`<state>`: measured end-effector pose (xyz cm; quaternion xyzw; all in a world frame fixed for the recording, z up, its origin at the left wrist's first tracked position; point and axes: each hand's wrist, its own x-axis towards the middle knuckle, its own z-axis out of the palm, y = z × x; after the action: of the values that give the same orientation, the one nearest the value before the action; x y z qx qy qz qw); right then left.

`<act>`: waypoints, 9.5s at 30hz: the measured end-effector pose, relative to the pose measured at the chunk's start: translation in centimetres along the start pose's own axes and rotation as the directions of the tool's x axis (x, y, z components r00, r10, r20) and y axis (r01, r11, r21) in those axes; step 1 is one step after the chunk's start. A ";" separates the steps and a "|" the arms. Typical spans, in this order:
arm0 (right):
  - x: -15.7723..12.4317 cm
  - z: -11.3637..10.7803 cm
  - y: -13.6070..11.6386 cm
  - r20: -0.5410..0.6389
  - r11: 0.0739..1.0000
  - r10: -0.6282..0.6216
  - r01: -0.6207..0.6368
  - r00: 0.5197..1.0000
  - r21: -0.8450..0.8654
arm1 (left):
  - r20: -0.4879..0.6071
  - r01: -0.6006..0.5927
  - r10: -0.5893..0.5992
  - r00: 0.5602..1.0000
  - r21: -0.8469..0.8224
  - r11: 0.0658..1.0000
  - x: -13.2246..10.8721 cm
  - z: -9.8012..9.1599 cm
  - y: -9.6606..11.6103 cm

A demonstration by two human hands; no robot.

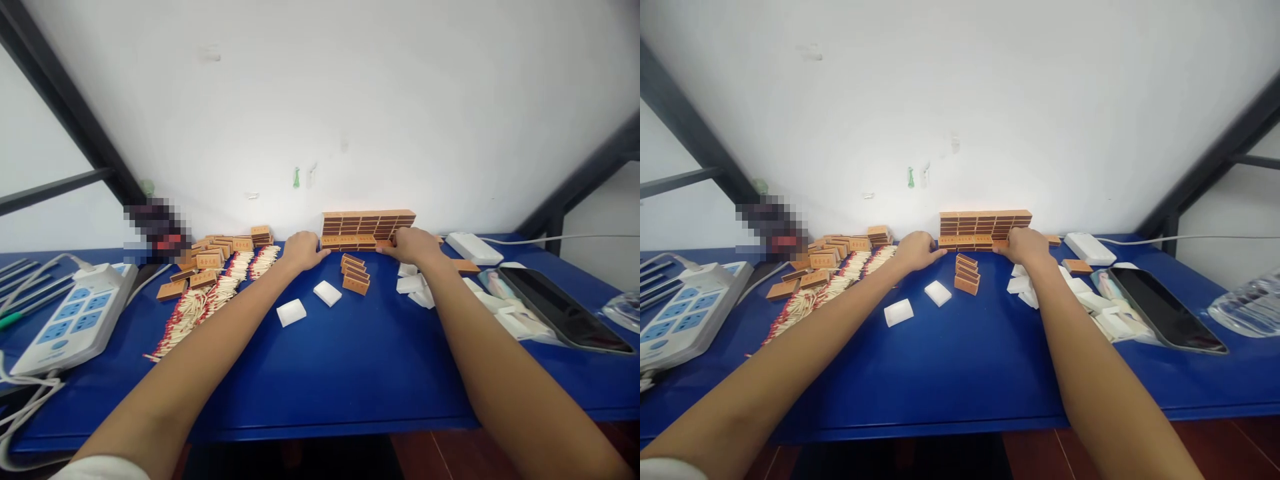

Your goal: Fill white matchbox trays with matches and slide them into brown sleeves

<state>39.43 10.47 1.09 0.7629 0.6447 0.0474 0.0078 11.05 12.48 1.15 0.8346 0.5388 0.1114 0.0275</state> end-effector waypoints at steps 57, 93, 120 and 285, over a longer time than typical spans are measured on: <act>-9.0 0.4 -20.4 -0.318 0.510 -0.715 0.776 0.623 0.373 | 0.059 -0.343 0.357 0.932 -0.174 0.923 -17.9 -4.5 -8.8; -6.5 2.3 -22.6 -0.352 0.452 -0.653 0.719 0.670 0.528 | 0.100 -0.388 0.401 0.910 -0.134 0.912 -18.3 -4.4 -7.8; -7.9 -1.8 -17.2 -0.194 0.703 -0.628 0.656 0.754 0.276 | 0.100 -0.213 0.219 0.971 -0.064 0.975 -16.6 -5.1 -10.3; -7.5 2.7 -23.4 -0.365 0.466 -0.623 0.703 0.692 0.537 | 0.148 -0.307 0.330 0.932 -0.155 0.939 -18.0 -5.0 -8.2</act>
<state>15.37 7.14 -3.73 0.4014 0.8633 -0.1376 -0.2732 -4.43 -0.78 1.87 0.9140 0.3833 0.0764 0.1092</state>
